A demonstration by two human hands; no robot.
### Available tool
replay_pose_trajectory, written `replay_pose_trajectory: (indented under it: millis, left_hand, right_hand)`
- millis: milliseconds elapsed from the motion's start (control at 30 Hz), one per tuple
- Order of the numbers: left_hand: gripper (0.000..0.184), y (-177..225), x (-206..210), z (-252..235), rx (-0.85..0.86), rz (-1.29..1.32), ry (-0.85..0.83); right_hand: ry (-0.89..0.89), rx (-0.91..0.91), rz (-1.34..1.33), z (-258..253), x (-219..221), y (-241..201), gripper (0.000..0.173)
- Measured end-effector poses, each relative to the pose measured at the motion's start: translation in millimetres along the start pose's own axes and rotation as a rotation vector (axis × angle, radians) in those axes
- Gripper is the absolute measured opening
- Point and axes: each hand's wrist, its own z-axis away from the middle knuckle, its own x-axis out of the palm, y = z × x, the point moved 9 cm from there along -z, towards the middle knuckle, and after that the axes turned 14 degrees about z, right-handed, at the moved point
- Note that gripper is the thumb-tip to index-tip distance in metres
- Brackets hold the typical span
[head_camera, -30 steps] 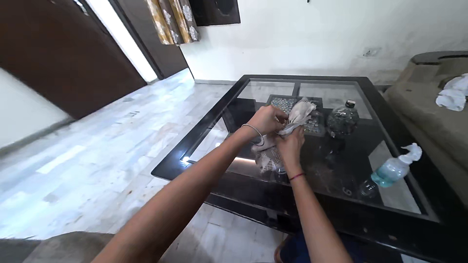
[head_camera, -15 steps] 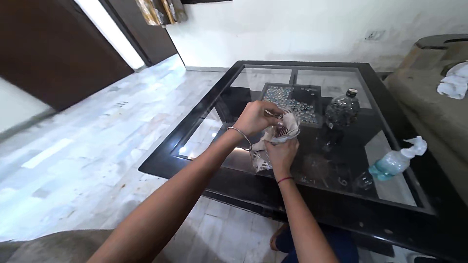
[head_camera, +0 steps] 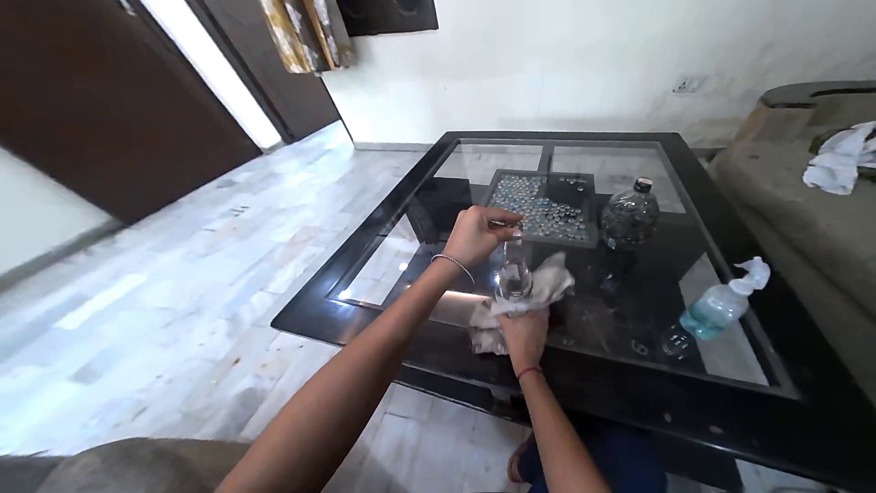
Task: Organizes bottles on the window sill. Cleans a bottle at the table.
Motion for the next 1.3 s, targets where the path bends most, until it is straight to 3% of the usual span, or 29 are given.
replay_pose_trajectory:
  millis: [100,200,333,433,633,767,967,1300]
  left_hand:
    - [0.028,-0.7,-0.5,-1.3,0.007,0.008,-0.003]
    - [0.030,1.9,1.5,-0.2,0.024,0.044,-0.027]
    - [0.014,10.5,5.9,0.1,0.068,-0.061,-0.088]
    - [0.015,11.2,6.9,-1.5,0.053,-0.122,-0.152]
    - [0.013,19.8,12.5,-4.8,0.149,-0.163,-0.245]
    - [0.014,28.6,19.5,-7.9,0.262,-0.191,-0.292]
    - [0.012,24.6,19.0,-12.8,0.326,-0.189,-0.311]
    - [0.012,20.6,17.8,-11.1,0.411,-0.172,-0.282]
  right_hand:
    - [-0.154,0.052,0.092,-0.6,7.5,7.1,0.058]
    - [-0.163,-0.006,0.113,1.5,-1.0,5.9,0.051]
    - [-0.017,-0.120,0.050,5.5,-21.3,-3.3,0.053]
    - [0.106,-0.194,-0.001,10.9,-42.7,-17.7,0.061]
    - [0.387,-0.467,-0.067,14.6,-107.8,-69.2,0.053]
    - [0.383,-0.472,-0.198,-8.9,-144.7,-96.4,0.060]
    - [0.214,-0.352,-0.357,-31.6,-121.6,-86.3,0.056]
    - [0.329,-0.195,-0.267,-22.7,-82.0,-51.4,0.069]
